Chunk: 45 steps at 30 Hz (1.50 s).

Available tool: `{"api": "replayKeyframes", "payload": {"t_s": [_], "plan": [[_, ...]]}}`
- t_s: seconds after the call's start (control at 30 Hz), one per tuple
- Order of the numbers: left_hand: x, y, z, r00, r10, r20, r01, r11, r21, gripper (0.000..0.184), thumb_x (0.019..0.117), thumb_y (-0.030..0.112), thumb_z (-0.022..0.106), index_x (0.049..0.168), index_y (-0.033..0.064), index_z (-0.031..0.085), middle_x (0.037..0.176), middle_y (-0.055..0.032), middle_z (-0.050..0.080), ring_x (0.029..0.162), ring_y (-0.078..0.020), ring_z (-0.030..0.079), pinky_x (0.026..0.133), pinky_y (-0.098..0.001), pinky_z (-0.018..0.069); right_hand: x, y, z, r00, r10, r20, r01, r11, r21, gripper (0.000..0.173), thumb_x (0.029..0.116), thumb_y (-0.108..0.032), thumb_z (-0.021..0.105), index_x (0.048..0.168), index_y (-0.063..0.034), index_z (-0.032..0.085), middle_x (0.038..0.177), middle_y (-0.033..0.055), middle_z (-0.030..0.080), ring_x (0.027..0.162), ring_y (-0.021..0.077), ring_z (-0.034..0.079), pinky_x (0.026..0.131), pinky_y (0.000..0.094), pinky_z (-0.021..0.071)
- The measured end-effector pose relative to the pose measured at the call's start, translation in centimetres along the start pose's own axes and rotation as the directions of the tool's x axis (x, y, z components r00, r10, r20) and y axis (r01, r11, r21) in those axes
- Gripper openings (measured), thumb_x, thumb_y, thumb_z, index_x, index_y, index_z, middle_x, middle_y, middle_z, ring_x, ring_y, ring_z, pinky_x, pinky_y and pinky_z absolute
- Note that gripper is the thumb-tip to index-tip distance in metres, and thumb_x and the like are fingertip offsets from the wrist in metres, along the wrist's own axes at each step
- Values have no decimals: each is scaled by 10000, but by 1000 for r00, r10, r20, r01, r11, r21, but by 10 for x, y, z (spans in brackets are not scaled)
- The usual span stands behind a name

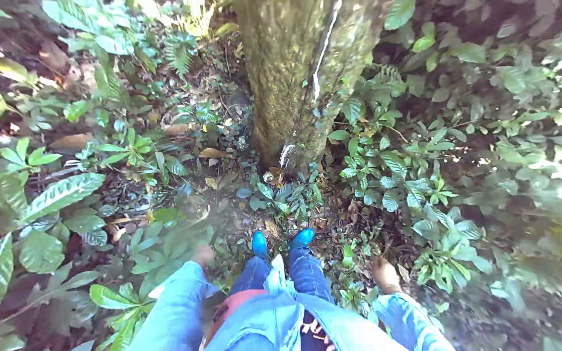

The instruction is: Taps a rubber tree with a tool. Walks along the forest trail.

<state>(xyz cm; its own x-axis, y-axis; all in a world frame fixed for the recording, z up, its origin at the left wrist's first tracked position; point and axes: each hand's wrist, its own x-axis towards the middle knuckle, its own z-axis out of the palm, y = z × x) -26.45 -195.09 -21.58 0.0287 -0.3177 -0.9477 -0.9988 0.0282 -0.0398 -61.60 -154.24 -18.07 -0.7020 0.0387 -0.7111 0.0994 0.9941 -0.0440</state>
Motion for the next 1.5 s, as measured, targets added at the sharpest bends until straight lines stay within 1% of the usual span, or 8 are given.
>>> {"api": "replayKeyframes", "payload": {"t_s": [0.17, 0.63, 0.87, 1.0, 1.1, 1.23, 1.33, 1.5], "plan": [[-10, 21, -10, 999, 51, -17, -50, 997, 53, 505, 1057, 200, 528, 1491, -31, 414, 1374, -297, 566, 1196, -401, 624, 1004, -561, 502, -32, 52, 33, 999, 47, 9, -47, 997, 58, 279, 965, -128, 687, 1192, 35, 692, 1216, 295, 674, 1188, 467, 625, 1023, 634, 464], [-6, 80, 21, 974, 185, 134, -227, 856, 465, 500, 1058, 204, 521, 1497, -8, 408, 1382, -286, 561, 1200, -400, 619, 997, -559, 502, -74, 124, 108, 958, 279, 74, -288, 937, 198, 293, 1019, -250, 605, 1085, 3, 737, 1139, 258, 717, 1125, 439, 668, 969, 633, 494], [-12, 98, 24, 990, 103, 92, -137, 799, 585, 466, 1058, 199, 516, 1434, -69, 455, 1358, -284, 573, 1208, -371, 617, 1015, -525, 495, -68, 147, 95, 939, 334, 76, -342, 905, 252, 372, 1060, -295, 547, 1123, 32, 711, 1183, 287, 690, 1167, 456, 642, 984, 627, 483], [-38, 130, 36, 979, 137, 149, -202, 684, 701, 495, 1087, 252, 487, 1408, -125, 487, 1466, -315, 511, 1405, -411, 484, 1164, -537, 373, -46, 176, 76, 939, 329, 97, -342, 890, 301, 424, 1083, -334, 490, 1207, 18, 691, 1242, 290, 670, 1205, 459, 626, 1007, 634, 472], [25, 148, 49, 951, 223, 214, -307, 614, 727, 473, 1056, 289, 554, 1366, -69, 564, 1353, -278, 611, 1273, -395, 589, 1088, -538, 453, -46, 191, 42, 912, 378, 157, -408, 807, 426, 520, 1104, -400, 412, 1280, 24, 655, 1331, 297, 622, 1289, 459, 570, 1072, 626, 431], [91, 245, 52, 936, 261, 236, -328, 412, 850, 494, 1026, 420, 583, 1306, 21, 659, 1305, -217, 673, 1250, -361, 626, 1083, -561, 469, -50, 222, 14, 881, 426, 207, -456, 645, 613, 526, 1059, -451, 516, 1261, 11, 668, 1323, 267, 634, 1279, 429, 583, 1065, 609, 444], [46, 344, 81, 921, 340, 191, -299, 302, 905, 475, 982, 319, 663, 1286, -45, 625, 1220, -255, 681, 1133, -380, 666, 995, -563, 519, -56, 255, 23, 856, 471, 213, -467, 527, 710, 399, 970, -283, 666, 1244, 7, 657, 1283, 262, 645, 1231, 427, 607, 1024, 616, 475], [-77, 488, 184, 848, 488, 209, -354, 226, 908, 437, 1052, 200, 578, 1401, -54, 515, 1316, -309, 609, 1177, -427, 631, 1004, -577, 500, -102, 297, 74, 735, 579, 354, -553, 209, 807, 328, 1007, -195, 591, 1243, 28, 637, 1268, 288, 642, 1211, 451, 612, 1011, 641, 467]]}}
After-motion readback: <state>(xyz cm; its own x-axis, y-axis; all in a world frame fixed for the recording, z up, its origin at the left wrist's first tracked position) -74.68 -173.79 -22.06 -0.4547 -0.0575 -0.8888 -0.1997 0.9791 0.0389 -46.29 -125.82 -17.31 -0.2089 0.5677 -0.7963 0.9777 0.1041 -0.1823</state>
